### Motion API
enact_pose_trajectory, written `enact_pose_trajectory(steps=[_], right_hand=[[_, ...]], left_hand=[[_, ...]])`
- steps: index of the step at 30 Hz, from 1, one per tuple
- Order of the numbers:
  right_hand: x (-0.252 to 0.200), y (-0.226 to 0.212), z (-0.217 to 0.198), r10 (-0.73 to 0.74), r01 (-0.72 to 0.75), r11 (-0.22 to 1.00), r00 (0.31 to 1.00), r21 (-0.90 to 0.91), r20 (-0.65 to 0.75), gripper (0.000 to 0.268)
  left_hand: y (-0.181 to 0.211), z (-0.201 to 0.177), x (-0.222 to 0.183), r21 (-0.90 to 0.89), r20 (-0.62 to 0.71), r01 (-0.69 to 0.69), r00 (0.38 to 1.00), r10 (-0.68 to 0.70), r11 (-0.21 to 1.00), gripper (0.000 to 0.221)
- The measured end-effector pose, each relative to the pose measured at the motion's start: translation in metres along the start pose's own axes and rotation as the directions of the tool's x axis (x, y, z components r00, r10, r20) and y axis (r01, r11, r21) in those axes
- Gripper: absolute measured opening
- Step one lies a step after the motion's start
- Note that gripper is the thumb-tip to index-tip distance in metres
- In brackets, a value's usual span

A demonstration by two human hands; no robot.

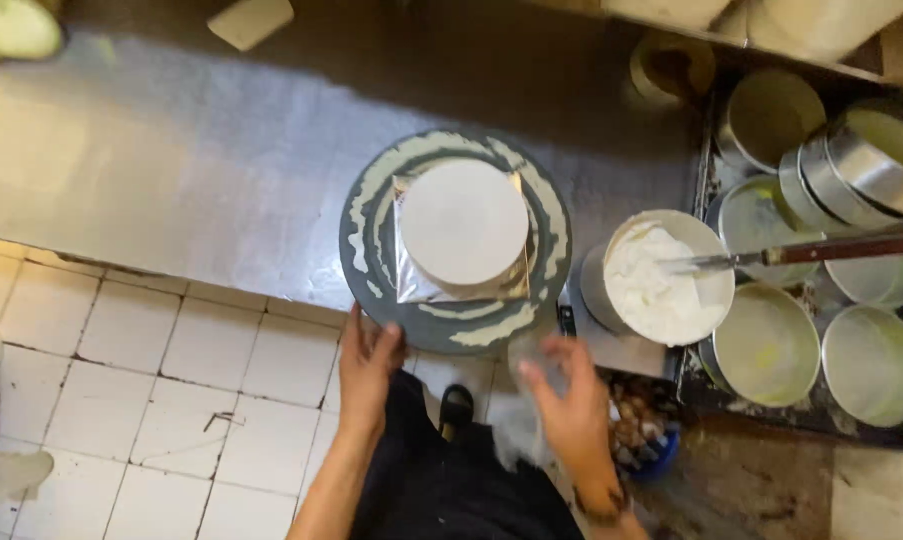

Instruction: Apply and smooth white icing onto circular cakes using a spatula while rotating them on a turntable.

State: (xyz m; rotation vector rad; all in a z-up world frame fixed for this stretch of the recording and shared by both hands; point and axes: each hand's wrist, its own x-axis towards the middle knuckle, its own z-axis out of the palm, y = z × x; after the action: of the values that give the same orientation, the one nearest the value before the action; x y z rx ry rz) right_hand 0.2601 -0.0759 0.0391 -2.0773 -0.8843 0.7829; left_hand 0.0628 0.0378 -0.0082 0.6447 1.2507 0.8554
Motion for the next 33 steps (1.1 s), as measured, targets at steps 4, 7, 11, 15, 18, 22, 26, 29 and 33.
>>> enact_pose_trajectory(steps=[4, 7, 11, 15, 18, 22, 26, 29, 33], right_hand=[[0.04, 0.003, 0.007, -0.371, 0.32, 0.901, 0.919, -0.294, -0.136, 0.027], [0.062, -0.015, 0.012, -0.471, 0.414, 0.843, 0.876, -0.343, -0.102, 0.021], [0.069, -0.015, 0.023, -0.501, 0.433, 0.783, 0.864, -0.447, -0.041, 0.03], [0.051, -0.008, 0.031, -0.464, 0.417, 0.746, 0.885, -0.52, 0.045, 0.039], [0.045, -0.014, 0.041, -0.488, 0.438, 0.694, 0.869, -0.571, 0.074, 0.043], [0.027, -0.021, 0.059, -0.501, 0.435, 0.713, 0.865, -0.549, 0.033, 0.045], [0.026, -0.03, 0.07, -0.464, 0.488, 0.739, 0.869, -0.464, 0.173, 0.045], [0.016, -0.038, 0.077, -0.435, 0.46, 0.775, 0.886, -0.433, 0.163, 0.05], [0.025, -0.032, 0.069, -0.385, 0.455, 0.822, 0.887, -0.343, 0.253, 0.043]], left_hand=[[0.004, 0.016, 0.019, 0.042, -0.088, -0.115, 0.989, 0.118, 0.993, 0.094], [-0.003, 0.023, 0.022, 0.117, -0.108, -0.107, 0.987, 0.12, 0.987, 0.1], [0.012, 0.036, 0.006, 0.106, -0.118, -0.082, 0.989, 0.094, 0.991, 0.102], [0.015, 0.039, -0.007, 0.138, -0.11, -0.056, 0.991, 0.071, 0.989, 0.102], [0.016, 0.045, -0.004, 0.116, -0.11, -0.095, 0.988, 0.107, 0.989, 0.102], [-0.007, 0.036, -0.001, 0.064, -0.083, -0.127, 0.988, 0.132, 0.99, 0.087], [-0.017, 0.042, -0.004, 0.045, -0.102, -0.108, 0.989, 0.112, 0.993, 0.082], [-0.032, 0.045, -0.009, -0.002, -0.105, -0.101, 0.989, 0.1, 0.995, 0.067], [-0.052, 0.043, -0.028, 0.024, 0.01, 0.118, 0.993, -0.118, 0.993, 0.052]])
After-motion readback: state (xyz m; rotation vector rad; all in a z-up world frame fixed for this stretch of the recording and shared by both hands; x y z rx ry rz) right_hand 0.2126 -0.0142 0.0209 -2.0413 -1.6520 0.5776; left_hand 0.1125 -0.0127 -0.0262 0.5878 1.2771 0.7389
